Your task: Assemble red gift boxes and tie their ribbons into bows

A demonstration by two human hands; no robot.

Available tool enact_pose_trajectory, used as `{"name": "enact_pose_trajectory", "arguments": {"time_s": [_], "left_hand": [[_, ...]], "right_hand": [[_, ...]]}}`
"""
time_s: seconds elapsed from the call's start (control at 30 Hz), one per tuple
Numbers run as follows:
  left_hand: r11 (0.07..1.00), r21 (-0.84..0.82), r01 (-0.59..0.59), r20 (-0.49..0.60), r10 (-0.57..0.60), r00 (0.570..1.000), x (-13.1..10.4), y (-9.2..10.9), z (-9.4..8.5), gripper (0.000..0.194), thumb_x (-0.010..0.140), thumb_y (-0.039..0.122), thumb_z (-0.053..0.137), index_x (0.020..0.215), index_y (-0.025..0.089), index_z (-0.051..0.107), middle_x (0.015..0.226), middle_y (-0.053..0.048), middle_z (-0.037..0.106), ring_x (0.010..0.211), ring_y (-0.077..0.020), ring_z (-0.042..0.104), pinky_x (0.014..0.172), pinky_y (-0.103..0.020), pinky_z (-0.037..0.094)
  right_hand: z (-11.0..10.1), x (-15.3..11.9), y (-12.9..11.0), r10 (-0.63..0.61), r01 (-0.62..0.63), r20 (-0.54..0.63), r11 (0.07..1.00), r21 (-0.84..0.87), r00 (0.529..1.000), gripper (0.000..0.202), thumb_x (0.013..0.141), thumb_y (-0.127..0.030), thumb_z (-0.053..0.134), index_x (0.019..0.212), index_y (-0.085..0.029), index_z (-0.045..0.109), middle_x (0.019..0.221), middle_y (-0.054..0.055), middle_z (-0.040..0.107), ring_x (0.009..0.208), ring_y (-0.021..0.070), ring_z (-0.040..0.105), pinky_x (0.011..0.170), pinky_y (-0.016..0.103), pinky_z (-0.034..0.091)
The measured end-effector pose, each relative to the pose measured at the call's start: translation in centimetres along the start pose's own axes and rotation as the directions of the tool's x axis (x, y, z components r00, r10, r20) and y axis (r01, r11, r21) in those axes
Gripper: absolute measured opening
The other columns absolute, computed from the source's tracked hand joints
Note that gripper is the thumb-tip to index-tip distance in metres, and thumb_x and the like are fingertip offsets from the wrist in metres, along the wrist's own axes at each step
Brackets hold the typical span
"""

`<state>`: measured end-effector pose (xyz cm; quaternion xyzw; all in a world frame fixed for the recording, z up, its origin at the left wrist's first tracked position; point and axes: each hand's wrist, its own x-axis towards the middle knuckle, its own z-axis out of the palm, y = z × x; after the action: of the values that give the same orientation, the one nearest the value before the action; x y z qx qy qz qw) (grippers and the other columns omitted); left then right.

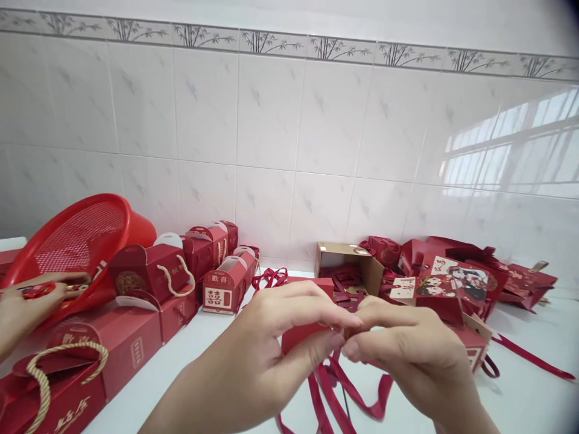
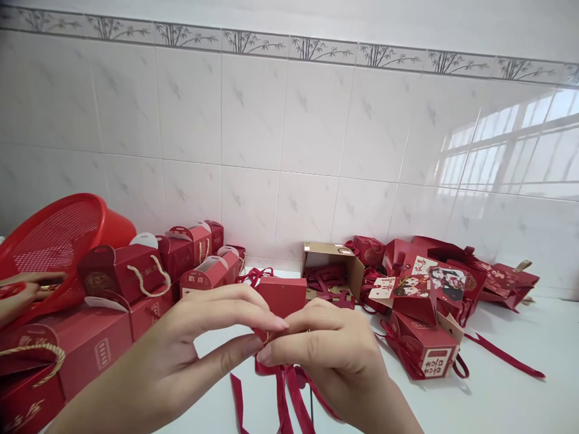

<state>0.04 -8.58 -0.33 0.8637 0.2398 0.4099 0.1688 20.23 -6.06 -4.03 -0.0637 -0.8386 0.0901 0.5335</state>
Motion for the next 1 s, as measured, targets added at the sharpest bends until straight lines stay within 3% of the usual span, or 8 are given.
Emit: {"name": "enact_pose_trajectory", "arguments": {"time_s": [0.3,0.5,0.73,0.83,0.9,1.0], "left_hand": [[1.0,0.008,-0.013,-0.03,0.013,0.999,0.1,0.0,0.5,0.019,0.086,0.009,0.057,0.09,0.023,0.069,0.083,0.001,0.069,0.079,-0.0115,0.062,0.076,-0.022,0.051],[0.998,0.019,-0.055,-0.144,0.057,0.988,0.3,-0.4,1.0,0.014,0.084,0.009,0.06,0.085,0.021,0.067,0.081,0.001,0.067,0.075,-0.01,0.062,0.07,-0.02,0.051],[0.987,0.11,-0.117,-0.296,0.145,0.944,1.0,-0.9,1.7,0.014,0.084,0.006,0.058,0.081,0.018,0.063,0.078,0.001,0.065,0.075,-0.0089,0.061,0.071,-0.019,0.049],[0.998,0.039,-0.046,-0.247,0.055,0.967,1.4,-1.8,1.3,0.009,0.086,0.015,0.058,0.084,0.02,0.064,0.082,0.0,0.066,0.079,-0.011,0.062,0.075,-0.021,0.049],[0.998,-0.034,0.059,-0.203,-0.065,0.977,1.7,-3.5,0.6,0.012,0.089,0.025,0.055,0.096,0.022,0.065,0.095,-0.002,0.068,0.092,-0.0148,0.063,0.083,-0.026,0.049],[0.954,-0.078,0.289,-0.256,-0.299,0.919,1.9,-8.0,-0.2,0.034,0.088,0.038,0.055,0.12,0.028,0.056,0.121,-0.007,0.061,0.118,-0.0229,0.054,0.099,-0.038,0.044]], "right_hand": [[-0.5,-0.1,-0.5,0.029,-0.025,0.049,0.998,-0.064,0.998,0.04,0.086,-0.003,0.054,0.107,-0.033,0.071,0.082,0.001,0.074,0.06,0.0133,0.059,0.055,0.03,0.044],[-0.2,0.0,-0.8,0.03,-0.032,-0.038,0.998,-0.053,0.999,0.051,0.081,0.003,0.053,0.11,-0.035,0.07,0.08,0.001,0.073,0.06,0.0144,0.061,0.054,0.031,0.046],[1.0,0.1,-0.3,0.107,-0.119,-0.236,0.992,-0.036,0.966,0.041,0.079,0.001,0.06,0.101,-0.03,0.074,0.076,0.001,0.072,0.059,0.0128,0.063,0.051,0.026,0.05],[1.2,0.1,0.0,0.118,-0.131,-0.255,0.991,-0.035,0.96,0.04,0.08,0.0,0.06,0.1,-0.031,0.074,0.076,0.0,0.072,0.058,0.0126,0.063,0.051,0.026,0.051],[1.0,0.2,0.1,0.134,-0.152,-0.274,0.987,-0.045,0.952,0.037,0.08,-0.002,0.062,0.098,-0.031,0.074,0.073,-0.001,0.072,0.058,0.0133,0.062,0.052,0.027,0.051],[0.5,0.2,0.1,0.21,-0.232,-0.369,0.972,-0.017,0.905,0.03,0.079,-0.006,0.066,0.091,-0.032,0.075,0.073,-0.001,0.072,0.063,0.0145,0.063,0.055,0.028,0.052]]}}
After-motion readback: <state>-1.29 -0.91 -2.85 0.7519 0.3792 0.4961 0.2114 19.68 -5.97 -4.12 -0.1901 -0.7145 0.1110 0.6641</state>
